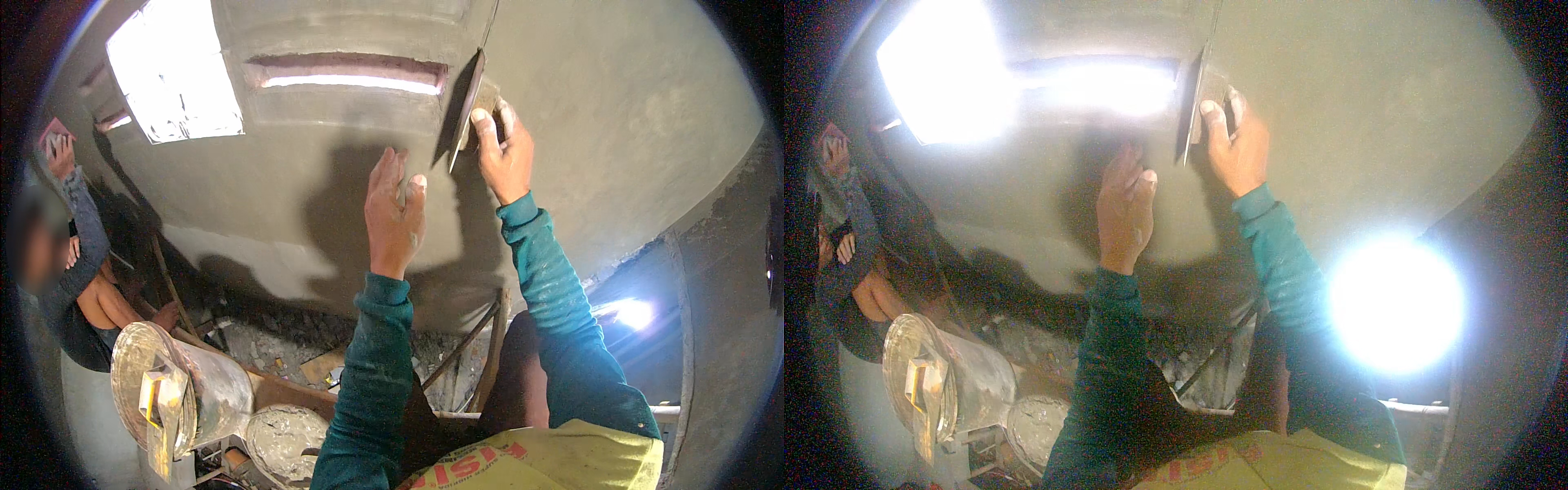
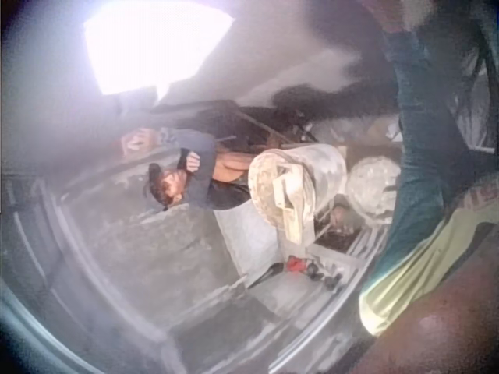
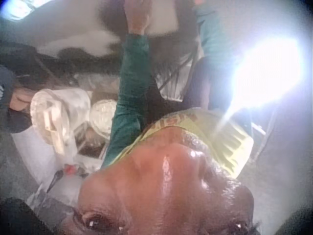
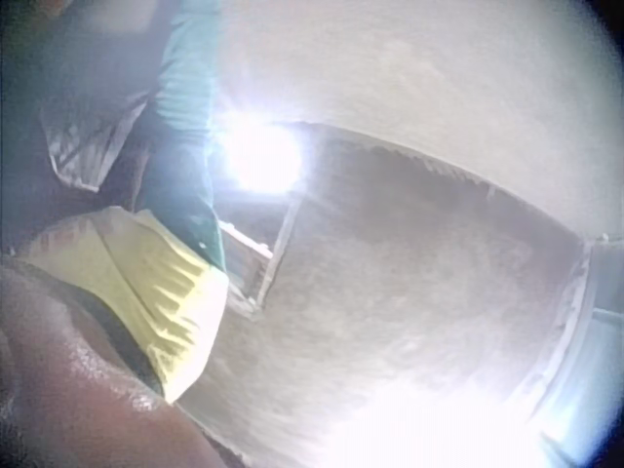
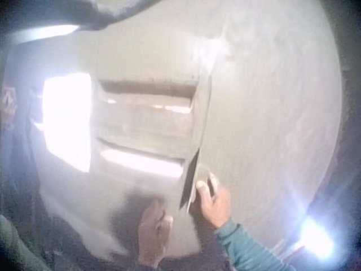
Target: The person smooths a freshly plastered wall using a trowel, working around a vent opening. He periodically scoops additional plaster from a bucket and applies it to the wall surface to even out the finish.
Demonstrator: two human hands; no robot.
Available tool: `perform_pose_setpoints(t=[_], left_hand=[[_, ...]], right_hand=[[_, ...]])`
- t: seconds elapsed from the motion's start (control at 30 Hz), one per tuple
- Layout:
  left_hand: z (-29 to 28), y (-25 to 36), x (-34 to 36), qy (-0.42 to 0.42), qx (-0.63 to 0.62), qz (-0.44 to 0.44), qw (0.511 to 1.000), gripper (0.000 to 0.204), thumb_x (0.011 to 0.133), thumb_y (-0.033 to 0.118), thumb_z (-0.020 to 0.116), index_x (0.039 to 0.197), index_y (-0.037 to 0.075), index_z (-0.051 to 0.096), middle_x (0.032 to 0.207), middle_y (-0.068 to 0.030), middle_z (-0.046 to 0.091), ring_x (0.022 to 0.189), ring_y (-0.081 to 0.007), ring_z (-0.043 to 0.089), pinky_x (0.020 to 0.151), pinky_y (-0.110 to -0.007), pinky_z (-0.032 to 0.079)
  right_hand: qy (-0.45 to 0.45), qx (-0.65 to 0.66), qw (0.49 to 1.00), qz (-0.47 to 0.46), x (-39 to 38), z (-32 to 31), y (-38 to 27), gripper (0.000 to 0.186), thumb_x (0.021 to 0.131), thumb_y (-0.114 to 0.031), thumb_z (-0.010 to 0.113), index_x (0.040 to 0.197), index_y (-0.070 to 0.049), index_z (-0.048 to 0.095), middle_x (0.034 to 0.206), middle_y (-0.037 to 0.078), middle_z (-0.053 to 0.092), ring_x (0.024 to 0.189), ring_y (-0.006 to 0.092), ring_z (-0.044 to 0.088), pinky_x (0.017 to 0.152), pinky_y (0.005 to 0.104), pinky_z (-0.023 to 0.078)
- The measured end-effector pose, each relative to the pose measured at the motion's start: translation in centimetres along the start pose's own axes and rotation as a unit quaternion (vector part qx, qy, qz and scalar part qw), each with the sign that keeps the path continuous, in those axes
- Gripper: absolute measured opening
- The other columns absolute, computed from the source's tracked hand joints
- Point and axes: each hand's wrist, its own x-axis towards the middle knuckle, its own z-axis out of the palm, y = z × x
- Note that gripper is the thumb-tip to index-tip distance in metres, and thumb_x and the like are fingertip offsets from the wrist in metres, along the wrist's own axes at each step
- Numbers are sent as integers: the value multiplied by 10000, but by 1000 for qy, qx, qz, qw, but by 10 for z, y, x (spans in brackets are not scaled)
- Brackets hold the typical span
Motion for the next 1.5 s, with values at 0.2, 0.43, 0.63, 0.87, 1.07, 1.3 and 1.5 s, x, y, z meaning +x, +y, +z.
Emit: perform_pose_setpoints(t=[0.2,0.43,0.63,0.87,1.07,1.3,1.5], left_hand=[[-8,-9,1,-10,38,30,999,563,981,216,593,1443,-91,498,1487,-258,515,1368,-341,527,1127,-409,438],[-13,11,0,-5,-54,-36,998,484,981,178,600,1386,-87,578,1542,-291,452,1420,-391,478,1154,-423,419],[-20,9,2,-2,-58,-3,998,484,986,173,621,1395,-82,570,1549,-271,449,1364,-378,545,1126,-417,453],[-13,-8,1,-13,-34,25,999,478,999,176,613,1403,-75,563,1578,-245,417,1358,-370,551,1129,-418,459],[-4,-29,-2,-17,-12,80,997,474,1003,180,611,1403,-71,569,1587,-238,406,1354,-377,550,1119,-427,464],[-10,-1,-4,-18,-52,-2,998,467,1002,175,613,1406,-57,577,1574,-238,428,1356,-379,550,1105,-418,466],[-18,11,-2,-13,-88,-35,995,555,1005,166,612,1479,-85,467,1572,-234,432,1389,-383,520,1116,-428,462]], right_hand=[[-3,25,999,22,-14,8,-2,574,993,-391,633,1247,124,632,1149,328,695,1087,438,696,942,440,528],[26,73,997,14,-15,15,7,540,1013,-348,624,1302,108,604,1231,310,679,1170,399,669,991,433,504],[78,134,988,-1,20,16,-24,532,1010,-324,639,1309,113,591,1221,296,682,1161,352,667,1005,403,499],[82,76,992,-51,94,-2,-33,601,1004,-414,619,1319,99,598,1228,321,673,1141,395,674,971,451,518],[93,69,990,-82,116,-4,-40,581,986,-405,625,1266,104,637,1061,300,731,982,372,730,865,457,549],[65,65,995,-44,37,9,-1,618,1001,-432,618,1268,126,627,1155,326,698,1090,407,699,946,439,522],[54,101,993,-28,36,7,-16,536,999,-355,628,1294,92,619,1195,292,695,1132,377,682,974,427,512]])
